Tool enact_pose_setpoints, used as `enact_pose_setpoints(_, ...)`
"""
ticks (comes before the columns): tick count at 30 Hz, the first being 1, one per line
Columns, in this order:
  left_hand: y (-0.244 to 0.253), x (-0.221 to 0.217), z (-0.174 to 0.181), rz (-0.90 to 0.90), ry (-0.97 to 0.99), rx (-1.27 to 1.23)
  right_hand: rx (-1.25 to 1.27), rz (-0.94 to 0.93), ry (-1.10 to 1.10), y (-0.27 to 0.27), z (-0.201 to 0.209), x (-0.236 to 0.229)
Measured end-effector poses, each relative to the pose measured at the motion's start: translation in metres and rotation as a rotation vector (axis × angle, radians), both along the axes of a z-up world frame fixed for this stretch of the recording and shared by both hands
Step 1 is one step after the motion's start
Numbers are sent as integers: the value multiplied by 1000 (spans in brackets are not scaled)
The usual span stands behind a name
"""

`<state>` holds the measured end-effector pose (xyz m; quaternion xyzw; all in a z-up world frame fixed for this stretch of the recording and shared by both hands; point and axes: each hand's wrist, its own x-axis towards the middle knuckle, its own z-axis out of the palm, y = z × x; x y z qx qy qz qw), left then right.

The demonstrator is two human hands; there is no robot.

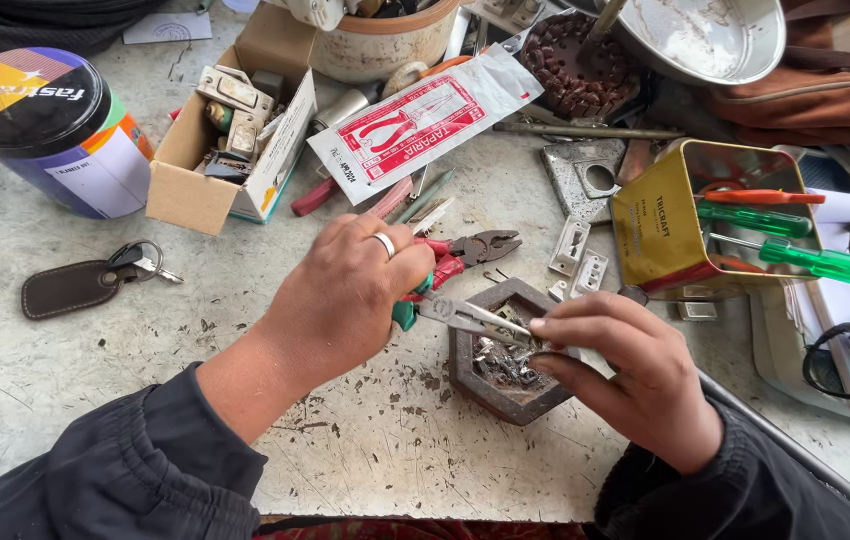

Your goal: The person uses pliers and a hammer to manipulate small metal components on a cluttered workbench. They repeatedly strike a small piece held in pliers, then switch to a different pair of pliers to continue shaping the item.

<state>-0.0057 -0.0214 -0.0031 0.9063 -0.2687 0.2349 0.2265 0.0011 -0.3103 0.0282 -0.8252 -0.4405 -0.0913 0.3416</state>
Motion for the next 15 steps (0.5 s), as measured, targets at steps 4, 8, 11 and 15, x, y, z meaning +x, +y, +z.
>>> enact_pose_setpoints(4,0,0,0,15,-64,10,85,-56,64,4,-1,-4)
enact_pose_setpoints(8,-1,-1,-1,22,-61,8,103,-66,125,2,-4,-4)
enact_pose_setpoints(11,0,-1,-2,24,-71,24,122,-58,182,1,-10,-3)
enact_pose_setpoints(15,0,-1,-2,23,-122,33,235,-20,591,-4,-19,-1)
